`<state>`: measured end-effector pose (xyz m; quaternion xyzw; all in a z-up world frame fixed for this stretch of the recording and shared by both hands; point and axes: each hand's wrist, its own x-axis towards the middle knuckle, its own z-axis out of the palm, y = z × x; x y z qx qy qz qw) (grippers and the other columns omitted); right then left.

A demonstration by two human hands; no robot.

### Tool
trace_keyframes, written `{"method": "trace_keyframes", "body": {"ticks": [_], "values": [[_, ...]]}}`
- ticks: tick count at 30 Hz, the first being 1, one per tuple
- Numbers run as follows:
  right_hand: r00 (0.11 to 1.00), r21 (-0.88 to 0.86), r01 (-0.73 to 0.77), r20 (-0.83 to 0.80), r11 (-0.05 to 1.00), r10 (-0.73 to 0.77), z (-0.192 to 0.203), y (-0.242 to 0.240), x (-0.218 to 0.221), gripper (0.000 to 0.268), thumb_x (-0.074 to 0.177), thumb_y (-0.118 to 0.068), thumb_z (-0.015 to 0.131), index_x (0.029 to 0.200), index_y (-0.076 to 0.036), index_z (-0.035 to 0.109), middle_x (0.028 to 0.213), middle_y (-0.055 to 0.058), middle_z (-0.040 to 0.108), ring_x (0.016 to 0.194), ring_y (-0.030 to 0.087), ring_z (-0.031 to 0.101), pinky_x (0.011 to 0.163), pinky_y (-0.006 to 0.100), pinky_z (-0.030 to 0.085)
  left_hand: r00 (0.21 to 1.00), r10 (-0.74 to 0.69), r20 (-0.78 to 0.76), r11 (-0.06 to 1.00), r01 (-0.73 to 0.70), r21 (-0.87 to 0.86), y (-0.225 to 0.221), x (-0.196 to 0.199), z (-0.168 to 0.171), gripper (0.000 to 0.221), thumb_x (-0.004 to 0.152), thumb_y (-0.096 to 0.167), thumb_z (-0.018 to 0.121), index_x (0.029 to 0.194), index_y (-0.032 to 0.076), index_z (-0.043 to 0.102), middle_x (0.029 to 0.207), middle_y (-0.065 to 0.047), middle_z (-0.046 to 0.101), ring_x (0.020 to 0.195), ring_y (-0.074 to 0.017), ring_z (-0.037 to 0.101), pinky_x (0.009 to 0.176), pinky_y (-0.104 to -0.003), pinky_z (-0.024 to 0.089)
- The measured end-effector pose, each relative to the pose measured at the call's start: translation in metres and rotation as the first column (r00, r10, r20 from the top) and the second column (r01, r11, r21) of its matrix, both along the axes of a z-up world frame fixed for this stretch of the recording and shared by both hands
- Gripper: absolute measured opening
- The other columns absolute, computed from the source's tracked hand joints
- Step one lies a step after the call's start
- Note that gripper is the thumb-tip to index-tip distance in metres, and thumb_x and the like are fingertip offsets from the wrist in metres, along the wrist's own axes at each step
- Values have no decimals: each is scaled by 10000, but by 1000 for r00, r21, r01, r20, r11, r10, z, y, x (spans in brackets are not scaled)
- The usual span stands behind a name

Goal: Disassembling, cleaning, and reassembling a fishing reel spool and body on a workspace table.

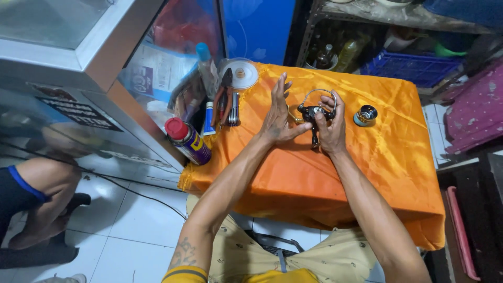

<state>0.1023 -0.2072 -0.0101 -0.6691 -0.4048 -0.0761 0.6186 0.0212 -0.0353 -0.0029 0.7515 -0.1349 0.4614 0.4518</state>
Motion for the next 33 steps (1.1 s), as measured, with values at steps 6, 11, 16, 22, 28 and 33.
{"method": "trace_keyframes", "body": {"ticks": [6,11,16,22,28,33], "values": [[999,-20,40,17,999,-39,5,0,-6,880,1000,-528,652,1630,-61,253,1497,206,440,1399,360,472,1167,533,364,993,87,75,996,-86,-21,5,-12,10,1345,752,744,752,1665,77,25,1681,-224,91,1559,-437,171,1249,-571,229],[999,-29,37,39,999,-35,4,1,-5,880,1019,-521,628,1644,-65,209,1520,220,385,1425,380,424,1179,569,326,984,133,116,989,-123,-84,20,-12,13,1316,793,739,725,1661,73,-6,1697,-202,29,1568,-393,155,1270,-516,199],[998,-44,40,54,998,-38,1,2,-2,895,1010,-526,623,1651,-69,195,1546,225,357,1438,390,402,1187,576,305,978,139,155,981,-115,-154,26,-15,24,1303,816,718,724,1655,59,-23,1691,-191,15,1572,-357,139,1283,-483,170],[996,-38,61,70,997,-58,-3,0,-3,891,1003,-524,622,1647,-66,209,1560,206,352,1445,365,402,1180,558,317,974,137,179,973,-99,-207,25,-25,38,1294,816,648,768,1660,72,-26,1700,-158,-2,1576,-336,128,1283,-479,178],[994,-31,81,82,996,-78,7,1,-6,883,1014,-524,599,1641,-49,198,1567,234,324,1436,412,400,1169,585,319,966,182,182,935,-112,-338,24,-34,73,1238,869,562,766,1668,99,-60,1694,-153,2,1545,-376,178,1257,-519,225],[992,53,101,71,994,-104,-5,-1,5,877,1032,-527,603,1645,-46,201,1595,225,270,1452,439,374,1200,594,280,964,165,207,912,-70,-404,28,-45,94,1180,909,532,720,1669,146,-95,1707,-126,-41,1562,-380,135,1257,-552,225]]}}
